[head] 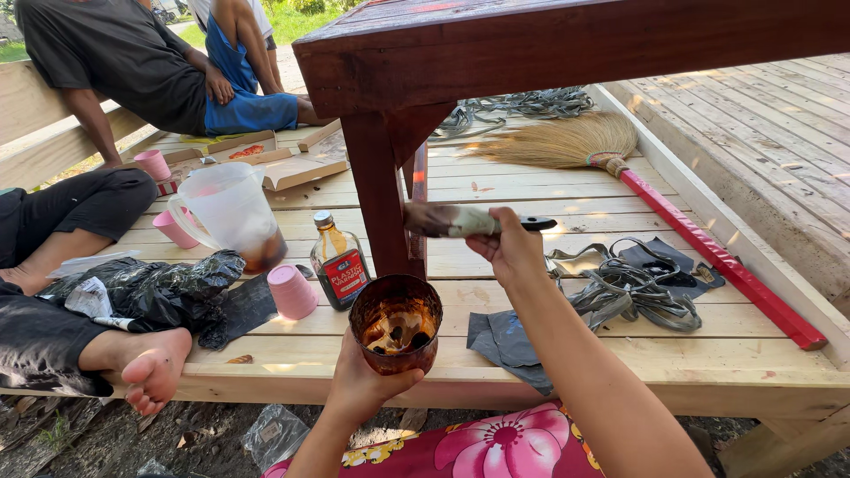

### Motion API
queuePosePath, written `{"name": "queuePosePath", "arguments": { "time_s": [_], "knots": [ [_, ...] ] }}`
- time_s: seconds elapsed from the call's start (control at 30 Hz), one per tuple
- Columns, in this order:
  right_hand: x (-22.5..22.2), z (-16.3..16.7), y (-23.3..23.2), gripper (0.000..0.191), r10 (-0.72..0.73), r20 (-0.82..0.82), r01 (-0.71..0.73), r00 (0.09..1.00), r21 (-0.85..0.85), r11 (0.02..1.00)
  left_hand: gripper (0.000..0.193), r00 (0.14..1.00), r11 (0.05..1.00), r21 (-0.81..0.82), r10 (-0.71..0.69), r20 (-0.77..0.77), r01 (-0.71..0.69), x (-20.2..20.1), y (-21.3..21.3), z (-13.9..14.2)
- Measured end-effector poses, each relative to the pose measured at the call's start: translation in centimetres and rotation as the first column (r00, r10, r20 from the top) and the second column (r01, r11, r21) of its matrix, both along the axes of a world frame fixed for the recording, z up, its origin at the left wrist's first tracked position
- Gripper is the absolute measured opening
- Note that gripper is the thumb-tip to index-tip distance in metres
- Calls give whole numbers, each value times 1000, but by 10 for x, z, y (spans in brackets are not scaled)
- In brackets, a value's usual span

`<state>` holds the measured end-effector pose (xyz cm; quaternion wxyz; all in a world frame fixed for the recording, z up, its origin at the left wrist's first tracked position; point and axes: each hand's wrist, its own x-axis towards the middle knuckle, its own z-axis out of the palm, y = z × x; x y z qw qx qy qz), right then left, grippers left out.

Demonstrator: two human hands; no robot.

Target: The person sits on the ground and applies reddish-brown wood stain to a slatted wooden bench using a brush, dipping the brush into a stained can held in the other hand. They coat the bench legs, frame, and seat slats, repositioning around the bench to reach different surfaces.

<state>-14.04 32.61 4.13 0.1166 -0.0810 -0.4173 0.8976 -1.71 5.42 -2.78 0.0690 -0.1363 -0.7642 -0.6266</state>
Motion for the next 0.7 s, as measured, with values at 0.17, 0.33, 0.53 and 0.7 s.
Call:
{"name": "queuePosePath", "arguments": {
  "time_s": [0.17, 0.33, 0.53, 0.7],
  "knots": [
    [-3, 7, 0, 20, -54, -111, 76, 992, 209, 975, 99, 999, 999, 37, -16, 33, 15, -2, 4, -6],
    [-13, 32, -4, 18, -100, -174, 146, 980, 276, 950, 100, 1000, 999, 31, -13, 24, 13, 1, -2, -9],
    [9, 33, -11, 18, -106, -294, 205, 950, 330, 921, 97, 997, 999, 14, 35, 75, -36, 5, -8, -13],
    [35, 31, -25, 19, -82, -224, 184, 971, 484, 856, 97, 991, 996, 36, 83, 109, -87, 6, -21, -21]
  ]
}}
